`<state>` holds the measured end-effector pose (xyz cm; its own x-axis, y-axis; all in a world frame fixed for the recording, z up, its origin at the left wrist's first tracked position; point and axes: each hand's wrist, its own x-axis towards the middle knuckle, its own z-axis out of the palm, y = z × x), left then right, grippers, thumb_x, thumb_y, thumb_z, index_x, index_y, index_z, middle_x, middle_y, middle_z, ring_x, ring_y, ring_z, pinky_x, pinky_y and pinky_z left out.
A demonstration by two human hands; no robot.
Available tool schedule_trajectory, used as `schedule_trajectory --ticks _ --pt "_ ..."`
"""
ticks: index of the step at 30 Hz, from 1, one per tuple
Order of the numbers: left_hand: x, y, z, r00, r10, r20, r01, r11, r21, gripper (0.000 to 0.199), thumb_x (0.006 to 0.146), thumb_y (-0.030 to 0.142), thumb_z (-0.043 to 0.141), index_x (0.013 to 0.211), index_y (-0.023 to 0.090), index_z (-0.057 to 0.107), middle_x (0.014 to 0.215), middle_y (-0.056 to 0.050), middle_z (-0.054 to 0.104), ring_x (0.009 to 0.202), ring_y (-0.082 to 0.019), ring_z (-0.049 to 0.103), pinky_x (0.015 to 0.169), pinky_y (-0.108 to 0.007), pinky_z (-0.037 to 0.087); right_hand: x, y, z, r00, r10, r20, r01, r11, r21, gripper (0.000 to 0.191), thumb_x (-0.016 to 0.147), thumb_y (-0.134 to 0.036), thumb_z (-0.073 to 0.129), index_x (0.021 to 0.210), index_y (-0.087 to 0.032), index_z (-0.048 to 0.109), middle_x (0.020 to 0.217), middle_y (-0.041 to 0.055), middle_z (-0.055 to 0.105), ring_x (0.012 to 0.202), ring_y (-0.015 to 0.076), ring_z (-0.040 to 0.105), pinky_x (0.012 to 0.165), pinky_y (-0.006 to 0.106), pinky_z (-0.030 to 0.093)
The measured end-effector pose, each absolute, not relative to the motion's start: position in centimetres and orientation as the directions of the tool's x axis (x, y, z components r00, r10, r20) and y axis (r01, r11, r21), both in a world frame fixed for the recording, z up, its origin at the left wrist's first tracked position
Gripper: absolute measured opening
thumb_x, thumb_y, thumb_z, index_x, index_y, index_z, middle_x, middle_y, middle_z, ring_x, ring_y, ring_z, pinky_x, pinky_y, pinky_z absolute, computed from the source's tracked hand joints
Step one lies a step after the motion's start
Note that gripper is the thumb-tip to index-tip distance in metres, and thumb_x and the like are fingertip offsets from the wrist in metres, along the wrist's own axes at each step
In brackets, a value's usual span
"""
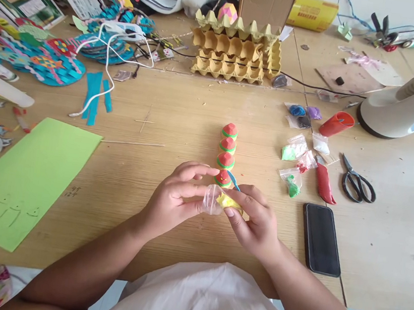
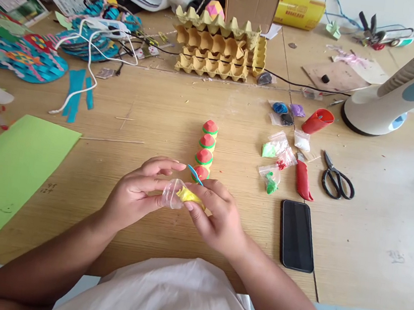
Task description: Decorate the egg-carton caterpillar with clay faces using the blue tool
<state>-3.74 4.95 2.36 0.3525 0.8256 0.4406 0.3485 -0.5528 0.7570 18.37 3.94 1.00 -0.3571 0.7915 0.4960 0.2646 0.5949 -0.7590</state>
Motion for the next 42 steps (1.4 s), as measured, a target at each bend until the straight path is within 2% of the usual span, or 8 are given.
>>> schedule_trajectory --ticks 8,13,15,19,23,32,38,42 --pt "-3.4 4.8 2.3 0.335 0.783 0.524 0.407 -0.622 0.669 0.022 0.088 0.017 0.075 0.108 0.027 0.074 0.129 -0.009 0.067 0.125 -0.027 0.059 0.103 -0.049 0.053 18.4 3.5 0.7 -0.427 0.732 0.531 0.463 0.682 -0.566 0.044 0.096 -0.011 0.057 0.139 -0.020 0.055 0.113 0.0140 0.066 0.097 0.0248 0.065 0.083 0.039 0.057" --pt "-3.2 4.7 2.4 0.334 0.724 0.603 0.479 -0.682 0.553 0.022 0.084 0.015 0.078 0.104 0.023 0.073 0.122 -0.009 0.070 0.123 -0.027 0.058 0.105 -0.050 0.051 18.2 3.5 0.6 -0.404 0.731 0.550 0.429 0.683 -0.591 0.043 0.095 -0.010 0.060 0.137 -0.019 0.057 0.113 0.0136 0.066 0.101 0.0244 0.065 0.085 0.038 0.057" --pt "-3.1 4.7 2.5 0.327 0.711 0.622 0.474 -0.693 0.543 0.020 0.084 0.014 0.079 0.101 0.023 0.072 0.117 -0.008 0.071 0.121 -0.026 0.059 0.104 -0.049 0.052 18.1 3.6 0.7 -0.366 0.757 0.541 0.375 0.653 -0.658 0.042 0.094 -0.010 0.062 0.134 -0.022 0.059 0.112 0.0123 0.066 0.101 0.0234 0.065 0.085 0.037 0.057" --pt "-3.1 4.7 2.6 0.304 0.712 0.632 0.451 -0.693 0.563 0.019 0.084 0.010 0.078 0.096 0.022 0.070 0.112 -0.006 0.072 0.118 -0.024 0.060 0.101 -0.047 0.054 17.9 3.8 1.5 -0.328 0.873 0.362 0.146 0.425 -0.893 0.031 0.094 -0.018 0.066 0.123 -0.025 0.067 0.105 0.0078 0.068 0.098 0.0211 0.064 0.086 0.035 0.055" --pt "-2.9 4.6 2.6 0.347 0.665 0.662 0.494 -0.729 0.473 0.022 0.082 0.010 0.079 0.098 0.023 0.071 0.110 -0.006 0.072 0.119 -0.025 0.059 0.100 -0.046 0.055 17.6 3.7 1.5 -0.318 0.932 0.172 0.025 0.190 -0.982 0.019 0.090 -0.029 0.072 0.109 -0.024 0.069 0.101 0.0066 0.068 0.097 0.0225 0.065 0.085 0.037 0.053" --pt "-2.4 4.2 1.9 0.394 0.618 0.681 0.612 -0.729 0.307 0.026 0.081 0.017 0.082 0.104 0.023 0.072 0.113 -0.006 0.072 0.121 -0.027 0.059 0.101 -0.046 0.055 17.2 3.2 0.8 -0.232 0.971 0.065 -0.054 0.054 -0.997 0.002 0.094 -0.024 0.066 0.093 -0.022 0.066 0.090 0.0023 0.067 0.085 0.0172 0.062 0.080 0.031 0.048" --pt "-2.8 4.5 2.2 0.353 0.657 0.666 0.562 -0.719 0.410 0.027 0.083 0.014 0.079 0.106 0.023 0.071 0.117 -0.007 0.071 0.123 -0.027 0.058 0.103 -0.049 0.053 17.6 3.6 0.5 -0.376 0.923 -0.076 -0.296 -0.197 -0.934 0.017 0.094 -0.036 0.069 0.105 -0.023 0.071 0.098 0.0034 0.067 0.085 0.0160 0.060 0.078 0.030 0.050" --pt "-3.1 4.7 2.0 0.328 0.686 0.649 0.518 -0.705 0.484 0.027 0.085 0.012 0.077 0.108 0.025 0.071 0.119 -0.008 0.070 0.125 -0.027 0.058 0.104 -0.050 0.052 17.6 3.7 0.1 -0.378 0.910 -0.170 -0.380 -0.320 -0.868 0.015 0.090 -0.032 0.076 0.102 -0.023 0.072 0.091 0.0010 0.068 0.078 0.0126 0.060 0.076 0.027 0.052"
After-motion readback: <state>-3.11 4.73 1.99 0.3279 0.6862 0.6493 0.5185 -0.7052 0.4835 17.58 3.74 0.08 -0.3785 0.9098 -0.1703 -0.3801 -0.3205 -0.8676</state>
